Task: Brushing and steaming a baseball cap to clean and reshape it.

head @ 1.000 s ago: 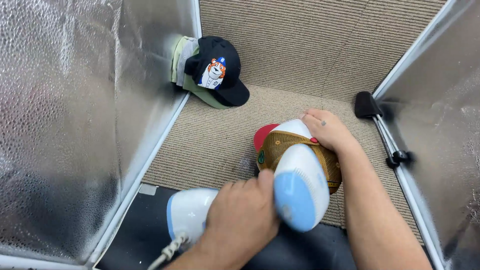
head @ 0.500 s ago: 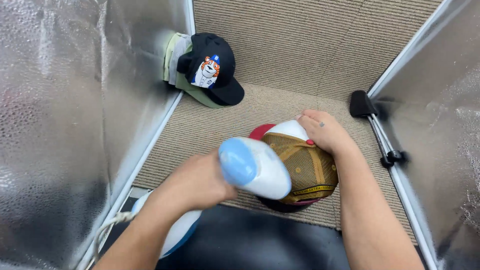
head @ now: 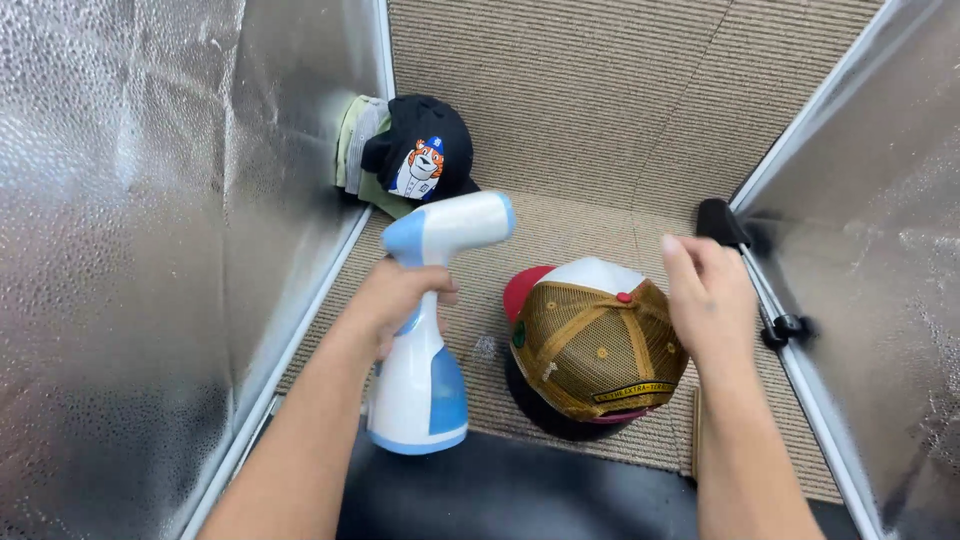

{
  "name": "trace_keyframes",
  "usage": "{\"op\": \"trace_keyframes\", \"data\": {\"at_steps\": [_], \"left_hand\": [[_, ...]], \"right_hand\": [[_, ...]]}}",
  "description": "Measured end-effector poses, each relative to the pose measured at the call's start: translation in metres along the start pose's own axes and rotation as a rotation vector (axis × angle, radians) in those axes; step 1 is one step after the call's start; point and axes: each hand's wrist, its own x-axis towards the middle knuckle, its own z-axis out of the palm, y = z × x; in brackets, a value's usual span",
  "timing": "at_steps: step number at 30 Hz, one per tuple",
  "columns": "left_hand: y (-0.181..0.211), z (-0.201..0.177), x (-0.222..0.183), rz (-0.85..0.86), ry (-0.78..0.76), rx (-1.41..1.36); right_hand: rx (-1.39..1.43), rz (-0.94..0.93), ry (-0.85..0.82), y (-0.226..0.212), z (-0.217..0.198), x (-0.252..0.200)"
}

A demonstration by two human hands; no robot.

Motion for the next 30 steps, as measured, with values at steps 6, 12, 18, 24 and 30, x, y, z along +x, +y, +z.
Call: {"op": "trace_keyframes", "data": {"at_steps": [6,12,18,24,30], "left_hand": [[0.012,0.039,0.021,-0.167,-0.229,-0.103],[-0.021,0.063,0.016,-0.213,-0.351,-0.249],[-0.074,0.050,-0.046,-0.258,-0.414,-0.433],[-0.055,0.034,-0.072,-0.095,-0.197,-0.280],[-0.029,0.007,-0.105,-0.047,0.091,0.410]], "right_hand": [[-0.110,0.346,-0.272,-0.024,-0.032,-0.088],[0.257,0.467,-0.307,-0.037,-0.037,-0.084],[0.178,0.443,-0.549,-0.031,-0.043,-0.014],[0.226,0.162,-0.646,-0.012,0.002,0.028],[0.005,0.284,-0.547,-0.065,-0.034,0.001]]}}
